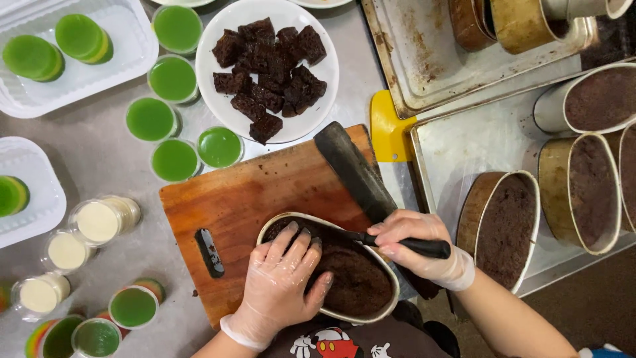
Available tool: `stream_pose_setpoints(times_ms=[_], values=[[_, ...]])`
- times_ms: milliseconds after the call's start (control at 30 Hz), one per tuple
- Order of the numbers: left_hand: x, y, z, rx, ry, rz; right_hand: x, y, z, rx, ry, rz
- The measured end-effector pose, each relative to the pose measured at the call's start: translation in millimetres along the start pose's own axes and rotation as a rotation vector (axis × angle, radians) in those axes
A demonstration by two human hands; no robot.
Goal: Using a knife to loosen a baked chocolate cake from its oval metal mold.
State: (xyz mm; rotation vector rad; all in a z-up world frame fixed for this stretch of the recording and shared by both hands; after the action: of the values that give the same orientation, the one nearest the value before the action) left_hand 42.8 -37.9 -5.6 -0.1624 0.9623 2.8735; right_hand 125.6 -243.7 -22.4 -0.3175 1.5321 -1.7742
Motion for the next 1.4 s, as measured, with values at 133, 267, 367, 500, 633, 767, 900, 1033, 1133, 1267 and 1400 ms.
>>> stream_pose_setpoints(times_ms=[133, 267, 367, 500, 633, 767, 900, 1033, 1133, 1267, 1400], values=[[-1.6, -0.7, 1.0, -0.016, 0.004, -0.003, 25.2, -6.3, -8.4, 0.047, 0.041, 0.138], [-0.5, -1.6, -1.2, 0.001, -0.047, 0.011, 17.2, -54.0, -28.3, 0.426, -0.139, 0.430], [-2.5, -1.2, -0.9, 0.005, -0.054, -0.003, 14.2, -45.1, -26.5, 0.452, -0.127, 0.359], [-2.6, -1.8, -0.6, 0.017, -0.044, -0.006, 17.9, -15.4, -16.1, 0.256, -0.037, 0.133], [-1.0, -2.1, -1.0, 0.006, -0.037, 0.008, 19.9, -0.4, -11.5, 0.097, 0.046, 0.079], [-1.1, -1.6, -0.2, 0.006, -0.038, 0.017, 23.8, 18.6, -9.7, -0.019, 0.061, -0.069], [-1.2, -1.0, 0.1, 0.007, -0.041, 0.016, 24.9, 27.0, -9.6, -0.183, 0.137, -0.140], [-1.4, -0.6, 0.1, -0.005, -0.038, 0.011, 27.1, 33.6, -8.9, -0.226, 0.153, -0.169], [-1.6, 0.3, 1.6, -0.005, -0.024, 0.007, 28.4, 32.3, -8.1, -0.232, 0.157, -0.151], [-1.5, 0.0, 1.8, 0.008, -0.037, 0.005, 31.4, 12.3, -14.6, -0.021, 0.077, 0.029], [-3.1, -0.5, 2.2, 0.022, -0.050, -0.006, 10.2, -36.8, -27.3, 0.326, -0.092, 0.286]])
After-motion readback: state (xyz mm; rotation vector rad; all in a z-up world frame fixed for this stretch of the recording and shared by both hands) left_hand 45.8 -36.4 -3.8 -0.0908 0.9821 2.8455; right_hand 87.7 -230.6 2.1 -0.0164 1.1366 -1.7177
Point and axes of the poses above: each hand's wrist, its own x-axis away from the middle knuckle, its own z-axis out of the back of the hand, y = z × x, the point moved 8 cm from there along -x, towards the middle knuckle, and after that the axes turned 11 degrees about z, right-handed, at the moved point
